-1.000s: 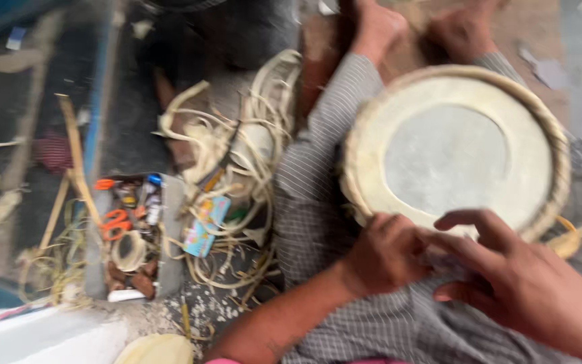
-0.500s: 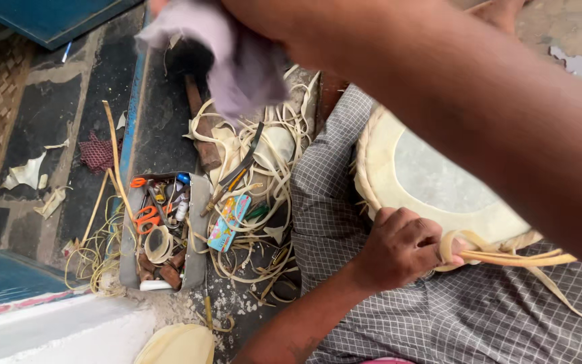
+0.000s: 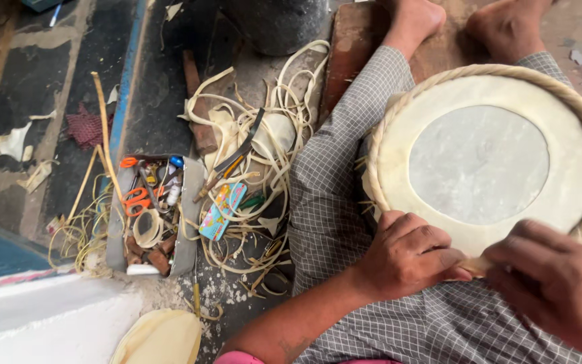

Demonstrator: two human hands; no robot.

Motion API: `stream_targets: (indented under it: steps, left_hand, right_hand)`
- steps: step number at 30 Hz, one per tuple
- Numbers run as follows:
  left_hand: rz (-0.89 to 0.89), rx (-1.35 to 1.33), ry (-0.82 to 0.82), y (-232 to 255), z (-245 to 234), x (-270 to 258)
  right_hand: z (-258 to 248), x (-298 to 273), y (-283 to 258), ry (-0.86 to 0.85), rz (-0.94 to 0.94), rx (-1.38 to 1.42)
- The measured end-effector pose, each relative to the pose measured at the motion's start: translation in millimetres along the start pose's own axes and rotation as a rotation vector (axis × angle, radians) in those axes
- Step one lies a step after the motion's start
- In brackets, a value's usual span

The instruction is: The person weaves leather strips through the rim of a drum, using a metal tool to thread the material through pre-made holes. They use pliers to pull the strips tight.

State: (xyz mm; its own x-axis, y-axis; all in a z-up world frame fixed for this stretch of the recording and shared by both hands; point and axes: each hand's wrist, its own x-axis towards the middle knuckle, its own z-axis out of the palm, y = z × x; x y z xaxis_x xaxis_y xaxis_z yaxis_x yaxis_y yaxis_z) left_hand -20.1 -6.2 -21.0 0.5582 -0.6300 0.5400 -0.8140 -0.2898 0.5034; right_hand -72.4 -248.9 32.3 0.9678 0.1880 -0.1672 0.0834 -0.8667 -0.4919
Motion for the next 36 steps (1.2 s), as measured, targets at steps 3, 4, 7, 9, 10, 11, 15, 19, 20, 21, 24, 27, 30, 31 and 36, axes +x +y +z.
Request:
stream_targets:
  steps: [3,4,7,9,10,11,15,19,20,21,24,27,30,31,36]
  left_hand:
    - [0.077,0.059,0.03,-1.0,-2.3,5.7]
    - [0.077,0.058,0.033,-3.1,-5.0,6.6]
    - [0.161,0.137,-0.027,-6.1,-11.6,8.4]
    - [0.171,0.122,-0.014,-7.3,-10.9,10.5]
    - [0.169,0.111,-0.018,-8.2,-10.8,12.4]
    - [0.177,0.072,-0.03,-6.8,-12.0,12.8]
    - [0.193,0.12,-0.011,-2.1,-14.7,15.2]
    - [0.314,0.142,-0.03,-9.1,-13.7,19.7]
    - [0.313,0.135,-0.035,-9.9,-13.6,20.8]
    - [0.314,0.15,-0.063,-9.5,-14.6,21.2]
    - [0.261,0.123,-0.103,1.7,-18.5,19.9]
    - [0.177,0.083,-0.128,2.6,-23.4,28.4]
    - [0.088,0.041,-0.172,12.3,-28.6,25.9]
    - [0.058,0.031,-0.163,12.9,-27.4,28.6]
    - [0.056,0.043,-0.204,11.3,-31.4,31.2]
  right_hand:
    - [-3.4,9.9,9.8,-0.032,0.196,0.111]
    - [-8.0,12.2,5.9,-0.032,0.196,0.108]
    - [-31.8,-2.4,-9.8,0.136,0.06,0.086]
    - [-51.1,-19.7,-6.9,0.124,0.079,0.165]
    - [-61.0,-35.0,-6.0,0.122,0.152,0.157]
    - [-67.1,-45.0,-2.3,0.196,0.19,0.09]
    - [-53.2,-65.8,4.0,0.245,0.011,0.09]
    - [-19.5,-53.9,18.2,0.223,-0.138,-0.147]
    - [-20.5,-51.3,27.5,0.269,-0.239,-0.123]
    - [-21.5,-49.1,34.9,0.313,-0.341,-0.099]
    - [-11.4,-47.4,44.2,0.21,-0.135,-0.077]
    - [-1.8,-88.4,32.7,0.474,-0.2,0.149]
    - [43.0,-101.2,10.4,0.397,0.26,0.118]
    - [53.4,-89.7,12.2,0.403,0.25,0.114]
    - [79.0,-52.2,15.5,0.359,0.192,0.533]
